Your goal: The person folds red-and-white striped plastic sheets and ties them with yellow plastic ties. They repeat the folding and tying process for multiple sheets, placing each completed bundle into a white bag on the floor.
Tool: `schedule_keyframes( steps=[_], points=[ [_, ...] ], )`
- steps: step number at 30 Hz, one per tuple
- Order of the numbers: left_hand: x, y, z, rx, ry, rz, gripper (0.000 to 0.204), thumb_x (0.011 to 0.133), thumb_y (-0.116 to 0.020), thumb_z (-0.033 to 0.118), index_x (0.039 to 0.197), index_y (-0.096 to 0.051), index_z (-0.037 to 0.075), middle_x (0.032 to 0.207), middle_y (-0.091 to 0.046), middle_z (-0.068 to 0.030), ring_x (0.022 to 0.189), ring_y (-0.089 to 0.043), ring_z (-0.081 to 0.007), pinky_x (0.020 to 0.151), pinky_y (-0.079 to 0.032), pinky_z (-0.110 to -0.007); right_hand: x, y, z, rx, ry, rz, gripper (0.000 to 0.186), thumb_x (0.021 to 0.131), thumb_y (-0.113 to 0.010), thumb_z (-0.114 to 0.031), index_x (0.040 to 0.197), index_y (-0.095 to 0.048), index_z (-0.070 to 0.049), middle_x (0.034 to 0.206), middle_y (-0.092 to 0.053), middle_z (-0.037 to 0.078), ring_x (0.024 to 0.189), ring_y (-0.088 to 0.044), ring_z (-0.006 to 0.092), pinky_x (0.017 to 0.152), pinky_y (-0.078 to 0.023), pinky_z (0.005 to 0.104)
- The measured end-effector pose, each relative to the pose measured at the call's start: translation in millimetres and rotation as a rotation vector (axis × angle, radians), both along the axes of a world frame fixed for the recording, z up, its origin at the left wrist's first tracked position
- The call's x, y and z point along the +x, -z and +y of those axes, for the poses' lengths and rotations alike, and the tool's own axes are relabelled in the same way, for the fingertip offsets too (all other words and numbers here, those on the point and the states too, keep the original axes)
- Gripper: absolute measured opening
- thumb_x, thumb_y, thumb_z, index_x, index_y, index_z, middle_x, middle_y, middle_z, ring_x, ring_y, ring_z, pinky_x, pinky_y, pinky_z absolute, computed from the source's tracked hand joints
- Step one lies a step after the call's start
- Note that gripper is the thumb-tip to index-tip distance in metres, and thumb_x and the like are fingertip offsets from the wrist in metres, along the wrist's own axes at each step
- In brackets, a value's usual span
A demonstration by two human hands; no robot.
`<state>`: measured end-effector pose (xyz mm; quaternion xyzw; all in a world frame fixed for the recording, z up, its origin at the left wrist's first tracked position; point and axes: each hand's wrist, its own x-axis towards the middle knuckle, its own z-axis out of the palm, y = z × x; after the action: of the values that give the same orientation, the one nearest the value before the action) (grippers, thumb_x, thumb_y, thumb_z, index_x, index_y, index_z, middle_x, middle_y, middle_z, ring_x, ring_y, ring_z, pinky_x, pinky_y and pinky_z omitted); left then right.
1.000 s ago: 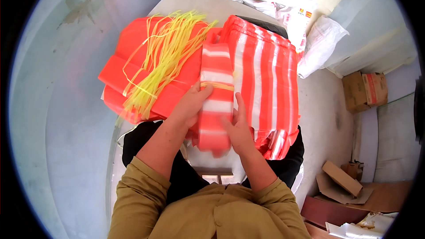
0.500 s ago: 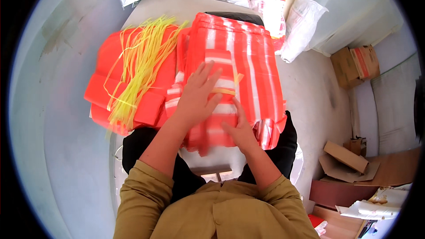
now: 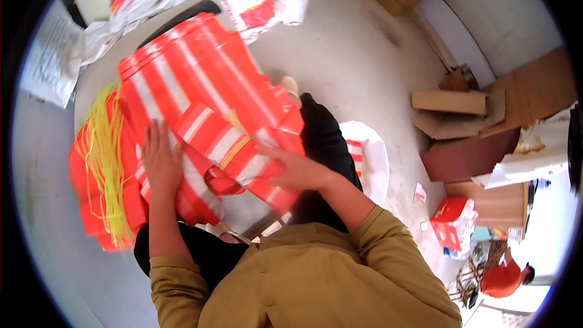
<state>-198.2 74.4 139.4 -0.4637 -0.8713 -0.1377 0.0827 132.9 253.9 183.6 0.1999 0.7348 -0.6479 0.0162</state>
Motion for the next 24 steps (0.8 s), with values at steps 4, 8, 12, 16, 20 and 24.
schedule_keyframes(
  steps=[4, 8, 12, 16, 20, 24],
  points=[
    [2.5, -1.6, 2.0, -0.015, -0.006, -0.005, 0.068, 0.104, -0.061, 0.030, 0.168, -0.041, 0.013, 0.177, -0.033, -0.0141, 0.164, -0.027, -0.0369, 0.131, -0.025, -0.057, 84.7, 8.5, 45.5, -0.138, 0.243, 0.145, 0.085, 0.091, -0.072, 0.001, 0.169, -0.037, -0.004, 0.164, -0.051, 0.011, 0.142, -0.052, 0.0181, 0.119, -0.042, 0.0336],
    [-4.9, 8.6, -0.4, 0.004, -0.002, 0.036, 0.066, 0.105, -0.061, 0.029, 0.166, -0.044, 0.013, 0.176, -0.034, -0.0126, 0.165, -0.027, -0.0363, 0.131, -0.026, -0.053, 177.8, 26.0, 81.2, -0.362, 0.606, 0.306, 0.085, 0.091, -0.075, -0.002, 0.167, -0.038, -0.001, 0.159, -0.054, 0.012, 0.143, -0.053, 0.0225, 0.123, -0.040, 0.0385],
    [-2.6, 7.6, 2.4, 0.001, -0.005, 0.033, 0.066, 0.105, -0.060, 0.029, 0.167, -0.043, 0.013, 0.176, -0.035, -0.0124, 0.165, -0.027, -0.0360, 0.132, -0.026, -0.051, 254.6, 57.3, 94.9, -0.412, 0.951, 0.274, 0.087, 0.090, -0.077, -0.001, 0.167, -0.037, -0.001, 0.156, -0.057, 0.015, 0.139, -0.059, 0.0260, 0.117, -0.049, 0.0398],
    [-10.4, 11.5, -6.3, -0.009, 0.011, 0.050, 0.066, 0.106, -0.058, 0.029, 0.168, -0.040, 0.014, 0.177, -0.034, -0.0118, 0.165, -0.026, -0.0364, 0.132, -0.025, -0.050, 293.5, 90.1, 85.0, -0.374, 1.048, 0.097, 0.075, 0.096, -0.061, 0.005, 0.167, -0.038, 0.001, 0.148, -0.062, 0.016, 0.129, -0.064, 0.0247, 0.108, -0.054, 0.0368],
    [-14.2, 13.3, -4.5, -0.026, 0.045, 0.081, 0.067, 0.107, -0.057, 0.030, 0.169, -0.038, 0.012, 0.177, -0.033, -0.0151, 0.164, -0.026, -0.0387, 0.132, -0.025, -0.050, 322.1, 131.3, 71.3, -0.343, 1.037, -0.080, 0.074, 0.095, -0.063, 0.007, 0.165, -0.042, -0.001, 0.143, -0.064, 0.016, 0.125, -0.066, 0.0247, 0.103, -0.057, 0.0349],
    [-12.6, 13.8, -1.7, -0.050, 0.033, 0.093, 0.066, 0.108, -0.055, 0.030, 0.169, -0.038, 0.011, 0.177, -0.032, -0.0177, 0.164, -0.026, -0.0399, 0.132, -0.026, -0.051, 329.6, 165.8, 61.3, -0.354, 1.071, -0.046, 0.076, 0.095, -0.065, 0.008, 0.166, -0.042, -0.006, 0.142, -0.064, 0.016, 0.123, -0.067, 0.0252, 0.102, -0.059, 0.0377]
  ],
)
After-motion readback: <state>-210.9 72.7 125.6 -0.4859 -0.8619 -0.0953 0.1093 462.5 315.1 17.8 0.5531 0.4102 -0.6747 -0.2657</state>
